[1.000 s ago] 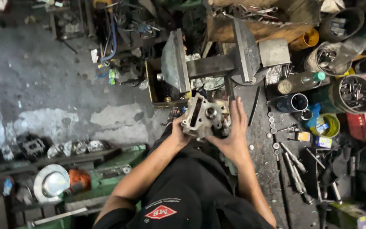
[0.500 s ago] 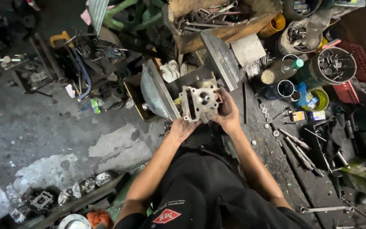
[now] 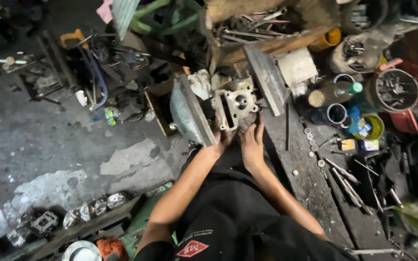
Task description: The person uses a handheld rotary tool to grind and smooth the surfaces and edges of a metal engine casing. They hold the part with one hand and operate the tool with the other, rotating the casing to access different areas. The person then places the part into a bench vise.
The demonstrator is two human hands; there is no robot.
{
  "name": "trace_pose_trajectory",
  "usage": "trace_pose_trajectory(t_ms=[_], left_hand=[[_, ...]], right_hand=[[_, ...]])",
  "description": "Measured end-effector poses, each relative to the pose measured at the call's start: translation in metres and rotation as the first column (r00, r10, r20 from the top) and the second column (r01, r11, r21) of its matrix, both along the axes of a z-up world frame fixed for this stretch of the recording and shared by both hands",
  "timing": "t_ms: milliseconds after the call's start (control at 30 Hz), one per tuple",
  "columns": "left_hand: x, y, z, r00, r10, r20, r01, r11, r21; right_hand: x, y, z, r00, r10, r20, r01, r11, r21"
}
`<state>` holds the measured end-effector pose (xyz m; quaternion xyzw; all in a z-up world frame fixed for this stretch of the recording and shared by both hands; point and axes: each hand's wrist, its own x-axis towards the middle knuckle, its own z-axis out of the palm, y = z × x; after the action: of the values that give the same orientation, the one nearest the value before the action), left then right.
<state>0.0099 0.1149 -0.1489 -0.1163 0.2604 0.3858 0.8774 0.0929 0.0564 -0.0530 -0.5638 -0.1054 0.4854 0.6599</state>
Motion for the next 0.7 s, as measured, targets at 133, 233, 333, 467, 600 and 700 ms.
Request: trace_pose_trajectory(t_ms=[133, 233, 333, 467, 600, 700], left_hand=[[0.006, -0.002, -0.012, 0.997, 0.025, 0.078, -0.037, 0.988, 0.148], [0.012, -0.001, -0.017, 0.889, 0.106, -0.446, 0.220, 0.755, 0.618], [0.011, -0.008, -0.010, 0.730, -0.147, -0.667, 0.449, 0.839, 0.307], [0.000, -0.010, 0.006, 0.896, -0.117, -0.427, 0.283, 0.893, 0.349], [-0.016, -0.012, 0.012, 0.697, -0.019, -0.716, 0.497, 0.734, 0.464], [-0.037, -0.019, -0.001, 0.615, -0.056, -0.786, 0.658, 0.586, 0.473]], right_hand=[[0.011, -0.008, 0.007, 0.927, 0.261, 0.270, -0.284, 0.958, 0.049], [0.015, 0.001, 0.006, 0.850, 0.294, 0.437, -0.362, 0.929, 0.080], [0.012, 0.008, 0.007, 0.880, 0.230, 0.416, -0.221, 0.973, -0.069], [0.007, 0.014, 0.007, 0.895, 0.146, 0.421, -0.167, 0.986, 0.012], [0.010, 0.022, 0.004, 0.953, 0.170, 0.249, -0.170, 0.985, -0.022], [0.014, 0.025, 0.002, 0.958, 0.215, 0.193, -0.193, 0.973, -0.127]])
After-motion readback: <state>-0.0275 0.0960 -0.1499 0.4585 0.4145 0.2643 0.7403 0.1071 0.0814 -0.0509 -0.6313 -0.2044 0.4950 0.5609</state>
